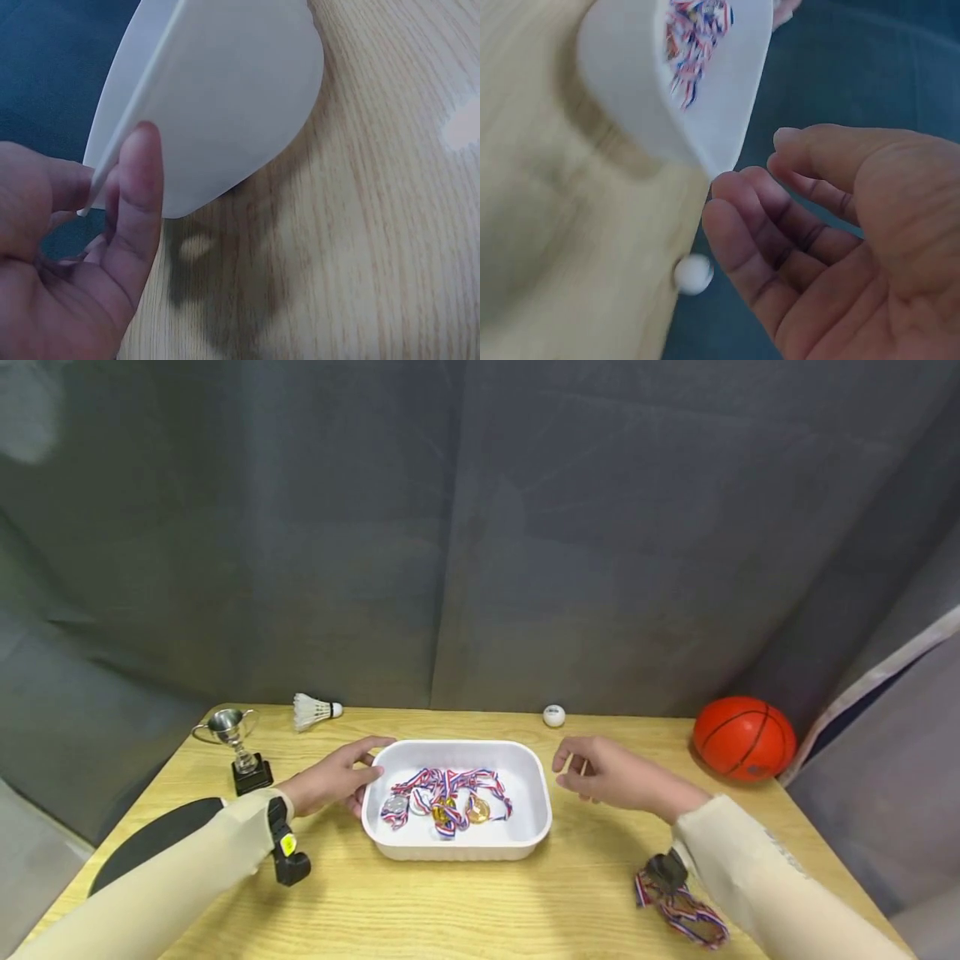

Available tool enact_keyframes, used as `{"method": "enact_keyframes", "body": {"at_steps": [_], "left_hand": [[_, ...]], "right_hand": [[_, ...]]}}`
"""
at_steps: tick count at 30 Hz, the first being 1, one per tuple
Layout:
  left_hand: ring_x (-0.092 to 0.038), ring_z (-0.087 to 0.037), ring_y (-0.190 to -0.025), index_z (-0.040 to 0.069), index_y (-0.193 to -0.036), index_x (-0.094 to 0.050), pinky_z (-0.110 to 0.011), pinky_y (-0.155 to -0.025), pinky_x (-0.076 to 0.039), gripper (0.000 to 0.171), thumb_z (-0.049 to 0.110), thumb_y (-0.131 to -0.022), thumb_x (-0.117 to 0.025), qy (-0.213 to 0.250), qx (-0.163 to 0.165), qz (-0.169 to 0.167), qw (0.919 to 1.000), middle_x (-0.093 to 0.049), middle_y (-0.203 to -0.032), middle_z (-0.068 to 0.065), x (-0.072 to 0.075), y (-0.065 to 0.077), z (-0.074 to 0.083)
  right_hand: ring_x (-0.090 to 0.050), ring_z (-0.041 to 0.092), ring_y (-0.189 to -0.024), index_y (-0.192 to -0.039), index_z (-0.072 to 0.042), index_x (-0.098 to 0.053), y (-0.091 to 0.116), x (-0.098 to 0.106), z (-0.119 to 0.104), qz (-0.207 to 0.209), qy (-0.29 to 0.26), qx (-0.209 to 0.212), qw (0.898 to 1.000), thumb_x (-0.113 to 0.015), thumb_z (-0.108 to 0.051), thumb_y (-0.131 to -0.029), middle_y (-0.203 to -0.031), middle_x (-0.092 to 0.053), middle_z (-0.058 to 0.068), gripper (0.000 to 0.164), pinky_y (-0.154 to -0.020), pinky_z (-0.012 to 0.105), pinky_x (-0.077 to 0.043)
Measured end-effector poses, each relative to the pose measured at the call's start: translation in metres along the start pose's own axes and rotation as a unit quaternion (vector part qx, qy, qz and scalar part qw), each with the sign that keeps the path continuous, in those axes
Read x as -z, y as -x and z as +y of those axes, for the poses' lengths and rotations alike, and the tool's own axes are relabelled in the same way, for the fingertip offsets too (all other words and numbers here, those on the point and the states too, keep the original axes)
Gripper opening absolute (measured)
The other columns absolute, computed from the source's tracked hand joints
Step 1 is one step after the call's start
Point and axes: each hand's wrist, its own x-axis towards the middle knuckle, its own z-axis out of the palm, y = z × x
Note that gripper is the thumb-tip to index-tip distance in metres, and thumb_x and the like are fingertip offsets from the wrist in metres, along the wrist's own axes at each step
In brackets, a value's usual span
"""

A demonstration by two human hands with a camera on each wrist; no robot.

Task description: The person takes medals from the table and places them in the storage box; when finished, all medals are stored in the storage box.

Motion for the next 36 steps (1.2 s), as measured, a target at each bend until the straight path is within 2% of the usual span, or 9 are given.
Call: {"method": "enact_keyframes", "body": {"at_steps": [8,13,19,23,26,36], "left_hand": [[-0.059,-0.015,-0.061,0.012,-0.163,-0.034,-0.026,-0.051,-0.062,0.056,0.004,-0.109,-0.047,0.004,0.003,0.001,1.0000,-0.052,-0.131,-0.029,0.000,-0.001,-0.001],[-0.060,-0.015,-0.061,0.012,-0.163,-0.035,-0.032,-0.054,-0.065,0.056,0.005,-0.109,-0.047,0.000,0.000,0.001,1.0000,-0.052,-0.131,-0.029,0.000,-0.001,-0.001],[-0.060,-0.015,-0.061,0.011,-0.163,-0.034,-0.035,-0.057,-0.067,0.056,0.005,-0.109,-0.047,-0.007,-0.008,-0.004,0.9999,-0.052,-0.130,-0.030,0.000,-0.001,0.000],[-0.060,-0.015,-0.061,0.012,-0.163,-0.034,-0.036,-0.057,-0.067,0.056,0.005,-0.109,-0.047,-0.011,-0.002,-0.001,0.9999,-0.053,-0.129,-0.029,0.001,0.000,0.001],[-0.060,-0.016,-0.062,0.012,-0.163,-0.034,-0.036,-0.056,-0.067,0.056,0.005,-0.109,-0.047,-0.013,-0.003,0.000,0.9999,-0.053,-0.130,-0.029,0.001,-0.001,0.002],[-0.059,-0.015,-0.061,0.011,-0.163,-0.033,-0.036,-0.057,-0.067,0.056,0.005,-0.109,-0.047,-0.011,0.002,-0.002,0.9999,-0.052,-0.132,-0.029,0.001,0.000,0.000]], "right_hand": [[-0.054,0.004,-0.064,-0.114,-0.002,-0.061,0.060,-0.001,0.053,0.010,-0.015,-0.038,0.999,-0.063,-0.009,-0.104,-0.081,-0.060,0.000,0.013,-0.052,0.026,-0.055],[-0.050,0.002,-0.060,-0.117,0.006,-0.059,0.092,-0.007,0.084,0.003,-0.047,-0.052,0.998,-0.057,-0.004,-0.105,-0.079,-0.059,-0.001,0.015,-0.046,0.025,-0.046],[-0.052,0.000,-0.061,-0.113,0.011,-0.058,0.122,-0.013,0.112,0.007,-0.045,-0.097,0.994,-0.058,-0.004,-0.105,-0.079,-0.057,-0.003,0.017,-0.047,0.021,-0.049],[-0.055,0.002,-0.065,-0.112,0.009,-0.058,0.132,-0.021,0.123,-0.003,-0.060,-0.140,0.988,-0.060,-0.010,-0.105,-0.080,-0.058,0.001,0.020,-0.051,0.021,-0.053],[-0.052,0.001,-0.066,-0.111,0.006,-0.058,0.134,-0.028,0.127,0.001,-0.055,-0.164,0.985,-0.062,-0.012,-0.104,-0.081,-0.057,0.002,0.020,-0.052,0.021,-0.052],[-0.050,0.001,-0.064,-0.114,0.005,-0.057,0.132,-0.039,0.132,0.014,-0.038,-0.160,0.986,-0.063,-0.011,-0.104,-0.079,-0.054,0.002,0.020,-0.051,0.019,-0.051]]}}
